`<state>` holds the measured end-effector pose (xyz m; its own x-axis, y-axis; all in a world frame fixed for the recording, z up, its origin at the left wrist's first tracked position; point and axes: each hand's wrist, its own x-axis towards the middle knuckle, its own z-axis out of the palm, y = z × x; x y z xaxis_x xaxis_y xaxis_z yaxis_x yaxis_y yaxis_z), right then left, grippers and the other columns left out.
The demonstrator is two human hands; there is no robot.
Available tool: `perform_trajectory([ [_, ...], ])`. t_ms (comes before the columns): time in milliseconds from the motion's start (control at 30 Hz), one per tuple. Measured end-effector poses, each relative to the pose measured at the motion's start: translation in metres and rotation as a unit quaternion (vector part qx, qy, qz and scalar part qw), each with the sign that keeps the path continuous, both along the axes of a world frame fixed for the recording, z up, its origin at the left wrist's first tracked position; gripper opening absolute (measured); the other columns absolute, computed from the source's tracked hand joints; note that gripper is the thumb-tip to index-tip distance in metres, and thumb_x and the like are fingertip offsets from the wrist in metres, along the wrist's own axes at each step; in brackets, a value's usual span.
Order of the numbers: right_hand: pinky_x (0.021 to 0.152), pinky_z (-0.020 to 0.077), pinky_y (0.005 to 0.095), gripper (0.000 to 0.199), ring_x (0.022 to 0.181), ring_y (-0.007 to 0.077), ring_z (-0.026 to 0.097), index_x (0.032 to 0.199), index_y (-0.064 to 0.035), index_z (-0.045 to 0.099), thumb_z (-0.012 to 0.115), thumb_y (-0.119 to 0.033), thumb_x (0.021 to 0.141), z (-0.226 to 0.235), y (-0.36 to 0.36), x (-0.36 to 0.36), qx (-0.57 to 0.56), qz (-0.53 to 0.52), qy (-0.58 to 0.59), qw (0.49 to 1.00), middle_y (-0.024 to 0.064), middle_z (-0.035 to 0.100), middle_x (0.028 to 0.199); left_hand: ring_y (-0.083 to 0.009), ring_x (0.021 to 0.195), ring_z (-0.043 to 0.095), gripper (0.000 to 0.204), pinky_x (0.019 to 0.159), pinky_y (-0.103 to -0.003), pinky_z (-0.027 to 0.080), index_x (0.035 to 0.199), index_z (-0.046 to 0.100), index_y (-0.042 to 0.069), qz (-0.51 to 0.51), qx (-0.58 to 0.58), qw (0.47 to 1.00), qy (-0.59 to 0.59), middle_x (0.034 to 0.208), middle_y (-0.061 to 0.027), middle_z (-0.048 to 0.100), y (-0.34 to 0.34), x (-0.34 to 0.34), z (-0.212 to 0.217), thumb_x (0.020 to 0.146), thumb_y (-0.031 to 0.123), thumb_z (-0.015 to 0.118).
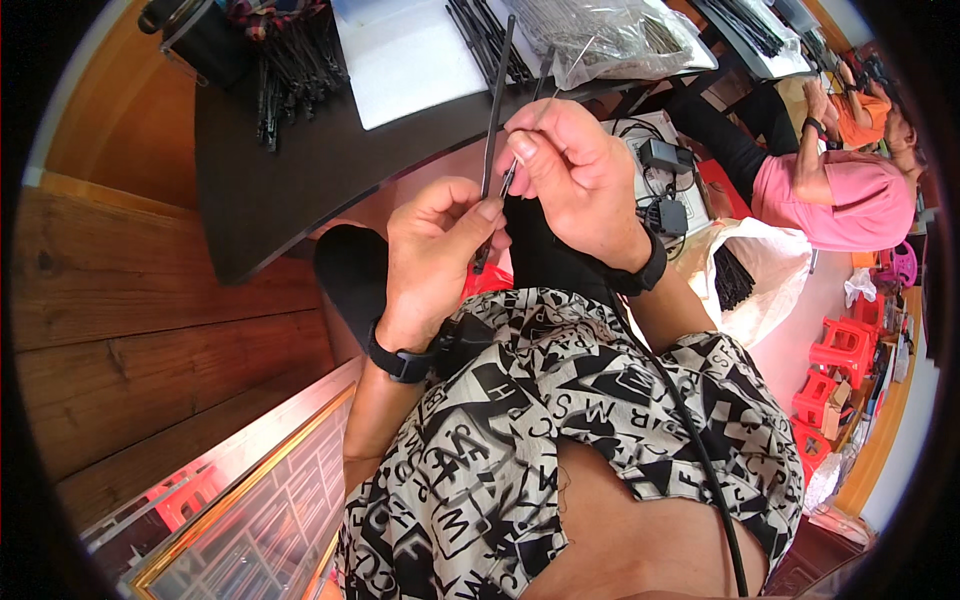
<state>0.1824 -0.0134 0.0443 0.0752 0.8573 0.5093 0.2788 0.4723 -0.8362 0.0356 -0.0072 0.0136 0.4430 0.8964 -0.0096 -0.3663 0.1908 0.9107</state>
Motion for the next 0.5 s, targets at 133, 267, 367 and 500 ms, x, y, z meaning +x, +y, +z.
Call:
perform_trajectory([
  [133,0.051,0.0450,0.0208,0.008,0.058,0.0089,0.057,0.089,0.0030,0.054,0.054,-0.002,0.083,-0.001,0.000,0.003,-0.030,0.012,0.018,0.999,0.0071,0.058,0.068,-0.0065,0.058,0.052,0.002,0.052,-0.020,0.042,0.082,0.055,-0.001,0.030,-0.015,0.999,-0.026,0.069,-0.0023,0.056,-0.003,0.004,0.001,0.083,-0.001,0.056],
  [267,0.055,0.0457,0.0192,0.010,0.063,0.0069,0.056,0.091,0.0040,0.057,0.057,-0.002,0.083,-0.003,0.007,0.004,0.037,-0.003,0.013,0.999,0.0063,0.059,0.077,-0.0028,0.060,0.047,0.004,0.053,-0.017,0.039,0.083,0.055,-0.002,0.150,0.145,0.973,0.099,0.070,0.0009,0.054,-0.008,0.008,0.001,0.082,-0.002,0.058],
  [367,0.055,0.0461,0.0183,0.010,0.063,0.0063,0.056,0.090,0.0039,0.058,0.058,-0.003,0.083,0.002,0.001,0.000,-0.019,0.008,0.072,0.997,0.0067,0.060,0.082,-0.0057,0.058,0.049,0.007,0.053,-0.018,0.040,0.083,0.054,-0.001,0.180,0.161,0.968,0.073,0.070,-0.0034,0.057,-0.009,0.009,-0.006,0.083,0.003,0.058],
  [500,0.054,0.0458,0.0182,0.008,0.063,0.0060,0.055,0.086,0.0034,0.058,0.059,-0.004,0.083,-0.001,-0.001,-0.003,-0.025,0.004,0.095,0.995,0.0067,0.061,0.083,-0.0056,0.057,0.049,0.007,0.052,-0.018,0.039,0.083,0.054,-0.001,0.183,0.130,0.973,0.051,0.069,-0.0034,0.057,-0.008,0.007,-0.008,0.083,0.004,0.059],
])
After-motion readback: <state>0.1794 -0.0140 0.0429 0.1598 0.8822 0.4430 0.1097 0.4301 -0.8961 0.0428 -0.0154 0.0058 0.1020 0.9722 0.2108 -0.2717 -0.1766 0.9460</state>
